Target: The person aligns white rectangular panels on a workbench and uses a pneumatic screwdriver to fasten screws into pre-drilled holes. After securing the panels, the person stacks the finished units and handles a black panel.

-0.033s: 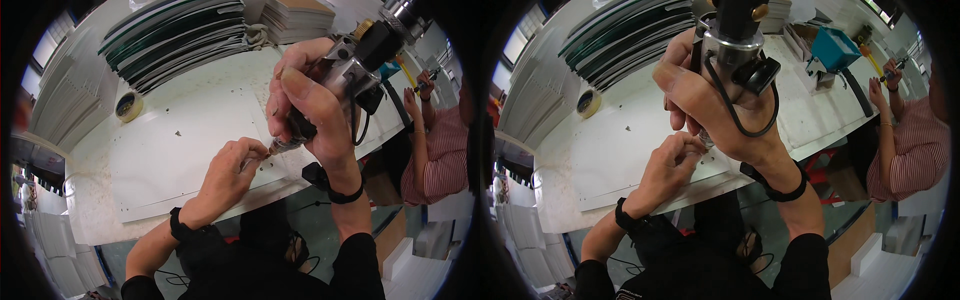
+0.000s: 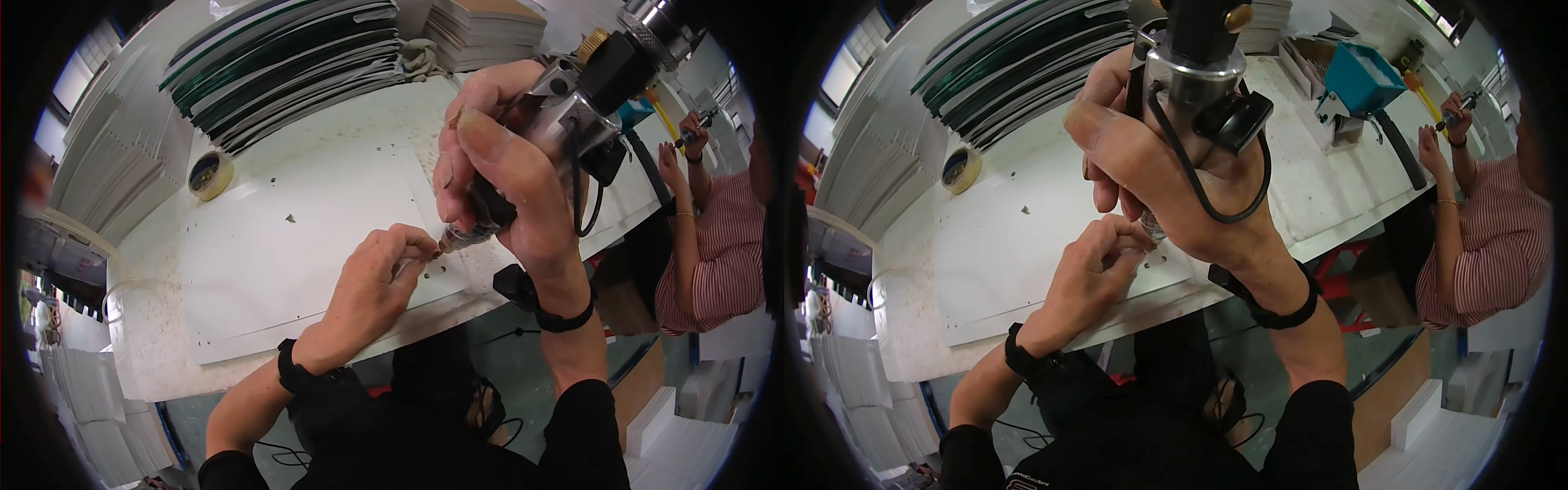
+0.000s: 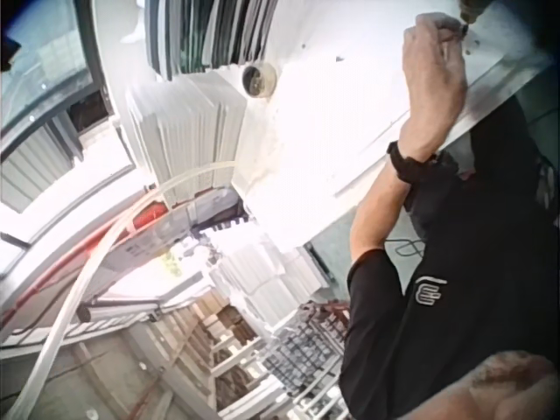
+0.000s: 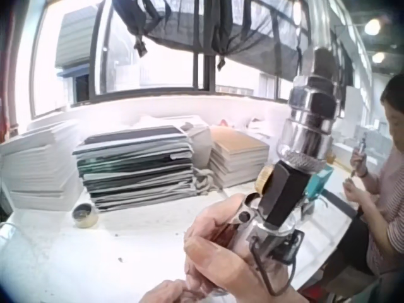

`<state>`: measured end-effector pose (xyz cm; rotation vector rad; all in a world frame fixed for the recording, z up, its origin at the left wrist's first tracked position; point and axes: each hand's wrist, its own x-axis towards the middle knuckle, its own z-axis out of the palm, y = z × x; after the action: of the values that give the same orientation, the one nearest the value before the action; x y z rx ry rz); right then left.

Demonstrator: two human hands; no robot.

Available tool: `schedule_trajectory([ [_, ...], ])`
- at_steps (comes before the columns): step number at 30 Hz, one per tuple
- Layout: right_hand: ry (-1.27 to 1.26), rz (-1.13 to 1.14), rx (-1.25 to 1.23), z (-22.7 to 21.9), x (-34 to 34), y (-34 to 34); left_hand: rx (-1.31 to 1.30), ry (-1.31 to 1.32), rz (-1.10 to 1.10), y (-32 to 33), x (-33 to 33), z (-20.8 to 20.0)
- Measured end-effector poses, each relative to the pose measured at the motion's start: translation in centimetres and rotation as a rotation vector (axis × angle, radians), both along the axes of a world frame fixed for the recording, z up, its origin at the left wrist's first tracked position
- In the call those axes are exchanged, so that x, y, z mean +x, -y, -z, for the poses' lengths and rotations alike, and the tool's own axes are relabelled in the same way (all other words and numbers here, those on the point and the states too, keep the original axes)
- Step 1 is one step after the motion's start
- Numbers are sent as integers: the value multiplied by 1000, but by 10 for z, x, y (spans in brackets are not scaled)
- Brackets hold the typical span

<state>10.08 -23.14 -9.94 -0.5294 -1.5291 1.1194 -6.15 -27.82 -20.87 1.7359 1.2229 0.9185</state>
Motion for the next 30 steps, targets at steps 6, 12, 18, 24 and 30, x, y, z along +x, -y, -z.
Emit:
schedule_trajectory([
  [6, 7, -8, -13, 1, 0, -2, -2, 15, 18, -2, 0, 3],
  [12, 42, -50, 34, 5, 3, -8, 406, -514, 199, -2, -10, -4],
  [18, 6, -69, -10, 8, 0, -12, 534, -566, 327, -12, -12, -11],
  [24, 42, -41, 89, 16, 4, -19, 500, -582, 369, -12, -7, -15],
  [30, 3, -41, 27, 10, 4, -16, 425, -656, 366, -7, -8, -19],
])
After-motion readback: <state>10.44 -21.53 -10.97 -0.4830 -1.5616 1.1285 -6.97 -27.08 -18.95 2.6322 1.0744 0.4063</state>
